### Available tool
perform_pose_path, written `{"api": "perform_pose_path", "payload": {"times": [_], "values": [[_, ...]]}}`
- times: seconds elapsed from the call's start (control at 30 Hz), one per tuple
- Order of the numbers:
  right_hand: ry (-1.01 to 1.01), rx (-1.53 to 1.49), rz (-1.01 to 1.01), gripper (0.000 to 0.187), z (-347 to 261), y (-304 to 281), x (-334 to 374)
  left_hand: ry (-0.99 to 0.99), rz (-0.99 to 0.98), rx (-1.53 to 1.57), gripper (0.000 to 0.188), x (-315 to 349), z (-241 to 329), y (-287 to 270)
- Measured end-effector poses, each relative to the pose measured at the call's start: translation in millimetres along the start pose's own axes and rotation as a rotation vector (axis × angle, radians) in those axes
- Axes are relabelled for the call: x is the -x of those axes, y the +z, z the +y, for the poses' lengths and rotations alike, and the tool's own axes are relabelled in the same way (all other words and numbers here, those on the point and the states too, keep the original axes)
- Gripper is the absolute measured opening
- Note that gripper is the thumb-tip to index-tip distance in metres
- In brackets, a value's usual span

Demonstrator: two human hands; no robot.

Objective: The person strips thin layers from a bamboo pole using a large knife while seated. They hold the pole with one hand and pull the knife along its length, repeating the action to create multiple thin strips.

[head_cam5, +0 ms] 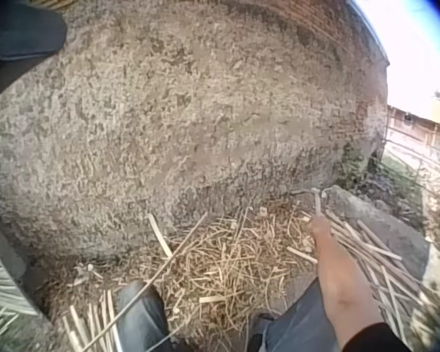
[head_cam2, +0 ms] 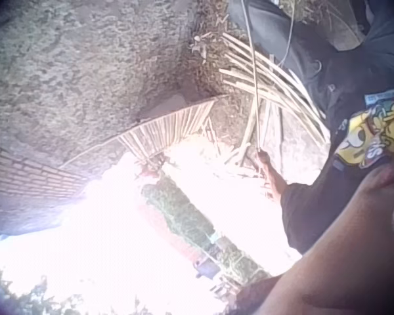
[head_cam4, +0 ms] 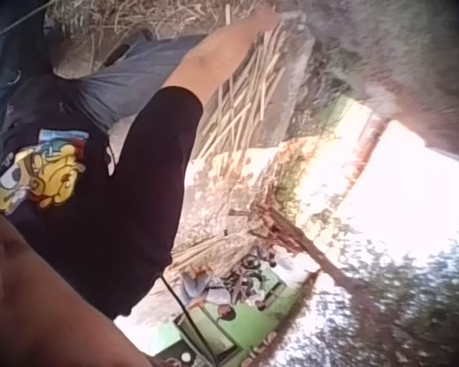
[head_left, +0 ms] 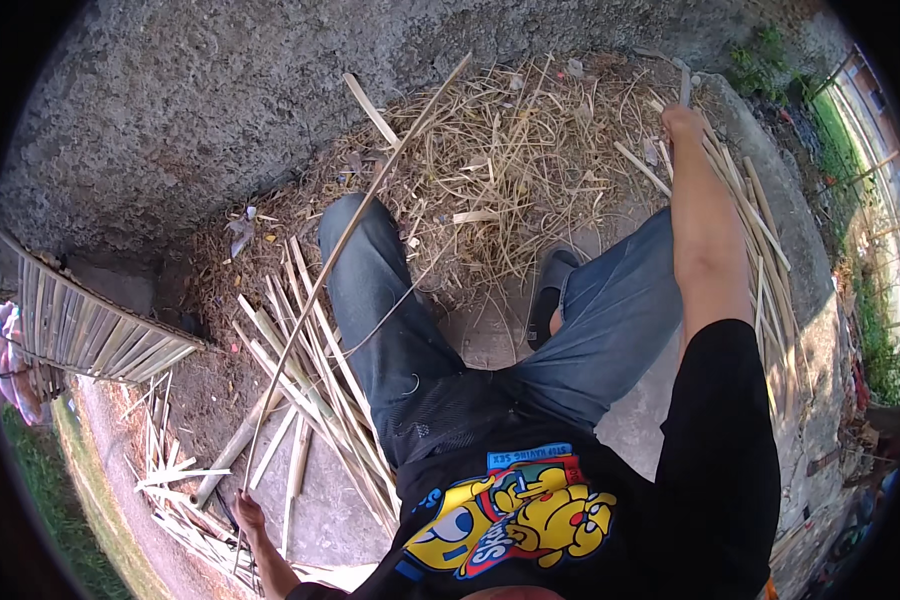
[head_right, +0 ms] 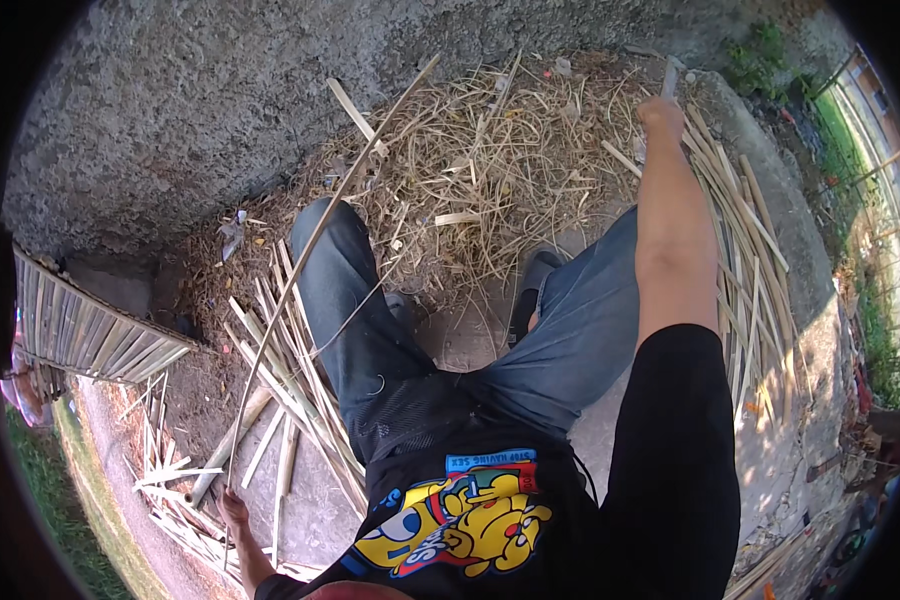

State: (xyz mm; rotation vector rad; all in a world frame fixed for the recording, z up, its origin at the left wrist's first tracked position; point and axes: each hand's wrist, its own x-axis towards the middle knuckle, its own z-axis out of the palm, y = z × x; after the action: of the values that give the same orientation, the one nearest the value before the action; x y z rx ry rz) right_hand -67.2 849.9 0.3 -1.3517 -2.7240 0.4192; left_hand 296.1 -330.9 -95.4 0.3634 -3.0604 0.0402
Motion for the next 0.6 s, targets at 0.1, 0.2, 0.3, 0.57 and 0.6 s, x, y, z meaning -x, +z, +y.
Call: {"api": "perform_pose_path", "payload": {"times": [0.1,0.2,0.3,0.57,0.6], "values": [[0.122,-0.151,0.275,0.05,115.7,3.7,-28.2,0.146,0.053,0.063,0.041,-0.4,19.1,27.4],[0.082,-0.224,0.253,0.061,104.7,35.3,-4.3,0.02,-0.004,0.048,0.032,7.4,45.4,27.9],[0.143,-0.436,0.117,0.065,105.3,23.1,5.2,0.196,0.131,0.149,0.027,-42.1,104.0,33.9],[-0.271,-0.569,0.037,0.068,-38.8,-53.4,125.2,0.267,0.168,0.317,0.029,-102.6,274.4,-22.2],[-0.279,-0.564,0.026,0.068,-55.6,-60.0,148.0,0.299,0.193,0.425,0.033,-105.5,304.2,-37.0]]}}
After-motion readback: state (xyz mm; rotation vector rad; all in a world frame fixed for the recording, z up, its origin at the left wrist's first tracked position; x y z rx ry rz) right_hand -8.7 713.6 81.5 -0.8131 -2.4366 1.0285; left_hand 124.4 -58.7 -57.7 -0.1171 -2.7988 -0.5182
